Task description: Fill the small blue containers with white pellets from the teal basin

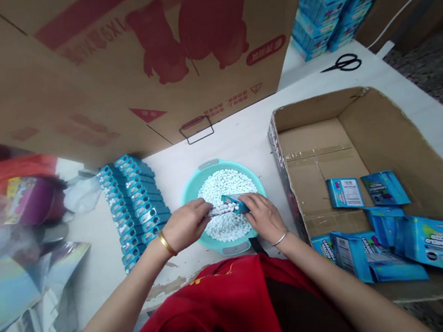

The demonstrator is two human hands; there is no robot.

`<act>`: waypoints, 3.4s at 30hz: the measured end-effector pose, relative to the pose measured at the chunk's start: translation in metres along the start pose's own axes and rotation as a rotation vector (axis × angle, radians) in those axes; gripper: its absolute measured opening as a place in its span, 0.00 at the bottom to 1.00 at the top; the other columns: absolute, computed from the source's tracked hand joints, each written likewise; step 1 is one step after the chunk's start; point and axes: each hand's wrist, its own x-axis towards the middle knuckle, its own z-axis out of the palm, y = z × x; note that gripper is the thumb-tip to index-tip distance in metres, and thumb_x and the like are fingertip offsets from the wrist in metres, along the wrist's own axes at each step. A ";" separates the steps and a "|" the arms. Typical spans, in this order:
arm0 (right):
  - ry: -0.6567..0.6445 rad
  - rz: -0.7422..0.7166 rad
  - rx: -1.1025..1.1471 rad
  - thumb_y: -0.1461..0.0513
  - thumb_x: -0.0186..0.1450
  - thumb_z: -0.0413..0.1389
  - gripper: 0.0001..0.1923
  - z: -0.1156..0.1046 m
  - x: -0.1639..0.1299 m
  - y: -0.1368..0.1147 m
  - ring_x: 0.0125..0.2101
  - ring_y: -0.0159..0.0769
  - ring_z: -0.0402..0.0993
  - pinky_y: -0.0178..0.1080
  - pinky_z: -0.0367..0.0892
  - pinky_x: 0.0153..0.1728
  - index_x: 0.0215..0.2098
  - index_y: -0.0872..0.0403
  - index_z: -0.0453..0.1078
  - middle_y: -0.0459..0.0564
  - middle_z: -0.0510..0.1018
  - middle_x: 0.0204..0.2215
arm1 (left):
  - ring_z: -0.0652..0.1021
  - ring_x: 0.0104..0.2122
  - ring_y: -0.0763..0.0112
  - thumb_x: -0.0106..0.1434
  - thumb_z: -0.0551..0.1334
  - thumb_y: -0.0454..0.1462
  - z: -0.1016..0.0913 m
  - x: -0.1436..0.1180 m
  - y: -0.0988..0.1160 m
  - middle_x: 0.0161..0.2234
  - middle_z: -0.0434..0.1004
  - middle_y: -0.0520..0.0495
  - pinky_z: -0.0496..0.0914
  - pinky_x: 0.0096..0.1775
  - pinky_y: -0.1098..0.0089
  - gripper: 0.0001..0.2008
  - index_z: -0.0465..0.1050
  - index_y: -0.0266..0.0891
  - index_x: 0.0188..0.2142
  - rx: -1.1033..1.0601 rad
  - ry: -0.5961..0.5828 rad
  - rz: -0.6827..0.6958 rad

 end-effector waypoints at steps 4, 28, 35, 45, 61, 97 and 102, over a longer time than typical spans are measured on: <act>-0.001 -0.011 0.036 0.66 0.62 0.49 0.20 0.003 0.001 -0.005 0.49 0.46 0.68 0.50 0.67 0.50 0.53 0.51 0.62 0.55 0.72 0.48 | 0.71 0.37 0.61 0.66 0.49 0.30 -0.014 0.004 0.037 0.34 0.69 0.41 0.69 0.36 0.64 0.10 0.68 0.36 0.38 0.127 -0.021 -0.073; 0.223 0.298 0.244 0.51 0.62 0.55 0.21 -0.023 0.007 0.017 0.43 0.43 0.73 0.43 0.67 0.45 0.50 0.53 0.63 0.54 0.75 0.43 | 0.72 0.41 0.68 0.62 0.56 0.33 0.171 0.041 -0.039 0.43 0.72 0.46 0.68 0.45 0.67 0.12 0.66 0.39 0.46 -0.329 0.048 -0.082; 0.161 0.187 0.182 0.58 0.64 0.51 0.18 -0.010 -0.001 0.019 0.47 0.45 0.70 0.48 0.66 0.49 0.52 0.53 0.62 0.56 0.73 0.46 | 0.72 0.38 0.69 0.64 0.55 0.36 0.082 0.000 -0.040 0.40 0.71 0.44 0.67 0.42 0.67 0.10 0.66 0.38 0.45 -0.539 0.221 0.073; 0.035 0.004 0.077 0.67 0.61 0.49 0.21 0.008 0.003 -0.004 0.49 0.46 0.68 0.51 0.68 0.49 0.53 0.53 0.62 0.56 0.72 0.47 | 0.71 0.39 0.61 0.65 0.50 0.30 -0.011 0.002 0.027 0.38 0.70 0.42 0.69 0.33 0.65 0.09 0.67 0.35 0.41 0.267 -0.065 -0.048; 0.120 0.198 0.189 0.54 0.64 0.53 0.21 -0.007 0.004 0.023 0.48 0.46 0.71 0.48 0.67 0.49 0.54 0.52 0.62 0.56 0.73 0.48 | 0.68 0.44 0.62 0.65 0.47 0.29 0.116 0.041 -0.058 0.43 0.68 0.43 0.67 0.43 0.64 0.14 0.68 0.39 0.45 0.062 -0.042 -0.254; 0.090 0.102 0.211 0.60 0.64 0.51 0.19 0.014 -0.001 0.012 0.49 0.46 0.70 0.51 0.68 0.50 0.54 0.51 0.63 0.55 0.73 0.48 | 0.69 0.40 0.62 0.66 0.50 0.31 0.014 0.010 -0.012 0.40 0.68 0.44 0.68 0.38 0.65 0.11 0.66 0.39 0.45 0.205 0.110 -0.175; 0.133 0.316 0.379 0.52 0.61 0.56 0.23 0.004 0.001 0.020 0.45 0.46 0.73 0.49 0.69 0.47 0.52 0.52 0.63 0.54 0.76 0.45 | 0.67 0.43 0.60 0.65 0.47 0.28 0.108 0.045 -0.060 0.41 0.68 0.40 0.67 0.44 0.60 0.13 0.67 0.36 0.43 -0.044 0.019 -0.264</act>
